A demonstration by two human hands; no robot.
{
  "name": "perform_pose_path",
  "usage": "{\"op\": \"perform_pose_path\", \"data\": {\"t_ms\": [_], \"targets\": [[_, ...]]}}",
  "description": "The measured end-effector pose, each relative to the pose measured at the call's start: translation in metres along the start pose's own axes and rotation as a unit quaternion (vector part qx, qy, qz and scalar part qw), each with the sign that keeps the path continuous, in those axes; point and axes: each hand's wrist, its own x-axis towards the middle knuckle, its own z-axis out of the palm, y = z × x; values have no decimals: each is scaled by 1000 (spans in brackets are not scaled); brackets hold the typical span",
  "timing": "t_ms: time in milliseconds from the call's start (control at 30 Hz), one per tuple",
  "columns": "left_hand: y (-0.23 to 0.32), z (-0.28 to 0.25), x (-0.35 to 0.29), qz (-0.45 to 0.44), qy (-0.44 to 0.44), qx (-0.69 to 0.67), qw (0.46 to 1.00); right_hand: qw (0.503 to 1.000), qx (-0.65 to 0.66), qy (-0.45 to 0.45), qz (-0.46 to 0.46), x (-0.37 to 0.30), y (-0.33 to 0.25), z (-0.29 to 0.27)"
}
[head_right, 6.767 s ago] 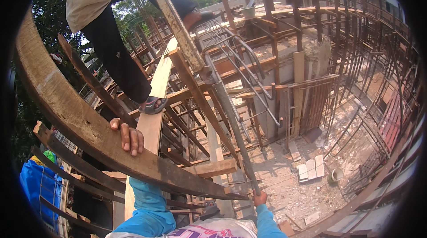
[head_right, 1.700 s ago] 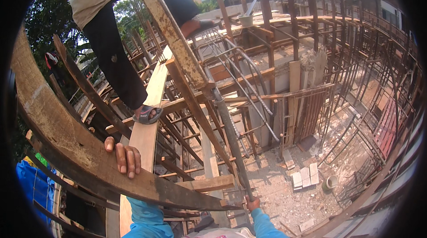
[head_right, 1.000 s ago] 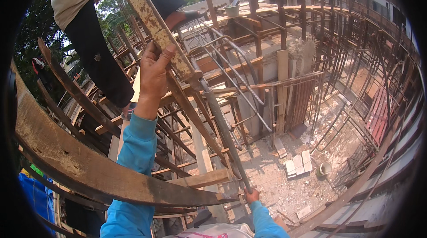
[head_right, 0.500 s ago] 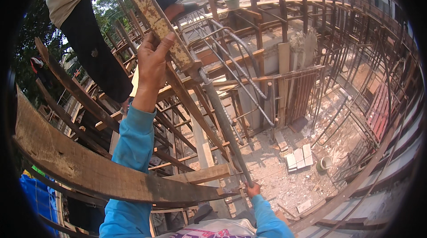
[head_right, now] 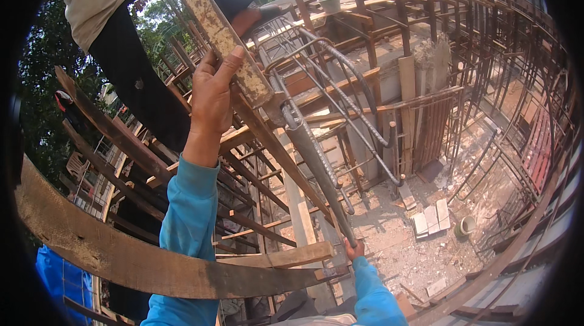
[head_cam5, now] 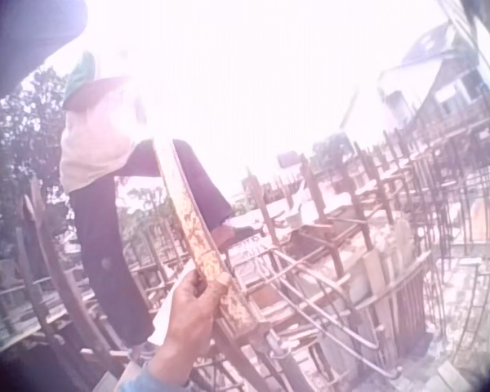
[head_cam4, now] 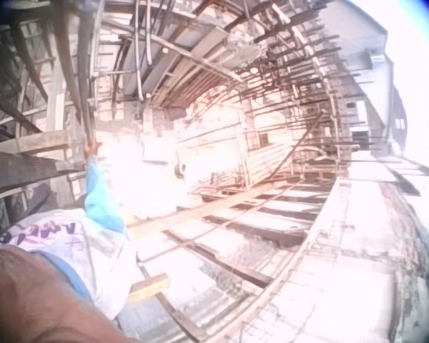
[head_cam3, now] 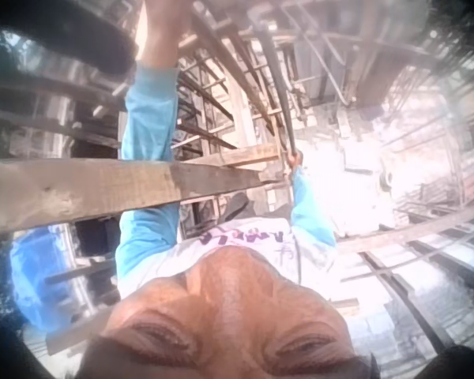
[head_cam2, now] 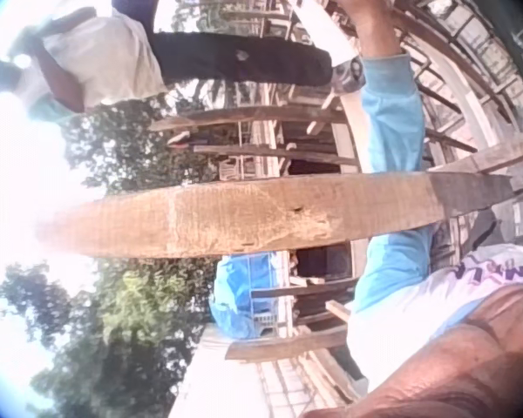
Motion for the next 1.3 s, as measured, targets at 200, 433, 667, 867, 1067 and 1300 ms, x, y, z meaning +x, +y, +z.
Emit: {"op": "perform_pose_path", "data": {"t_ms": [200, 433, 667, 867, 1067, 1300], "targets": [[-5, -1, 6, -17, -9, -28, 999, 1000, 19, 17, -2, 20, -4, 13], [23, -19, -34, -67, -13, 85, 994, 999, 24, 29, -34, 20, -17, -9], [67, -96, -163, 66, -347, -372, 858, 999, -40, 6, -5, 8, 18, 6], [78, -119, -207, 68, -367, -275, 886, 985, -116, -35, -127, 16, 11, 10], [35, -73, -193, 241, -329, -441, 799, 959, -56, 26, -276, 28, 41, 1], [-4, -60, -160, 179, -282, -117, 935, 927, -81, 125, -344, 14, 83, 24]]}}
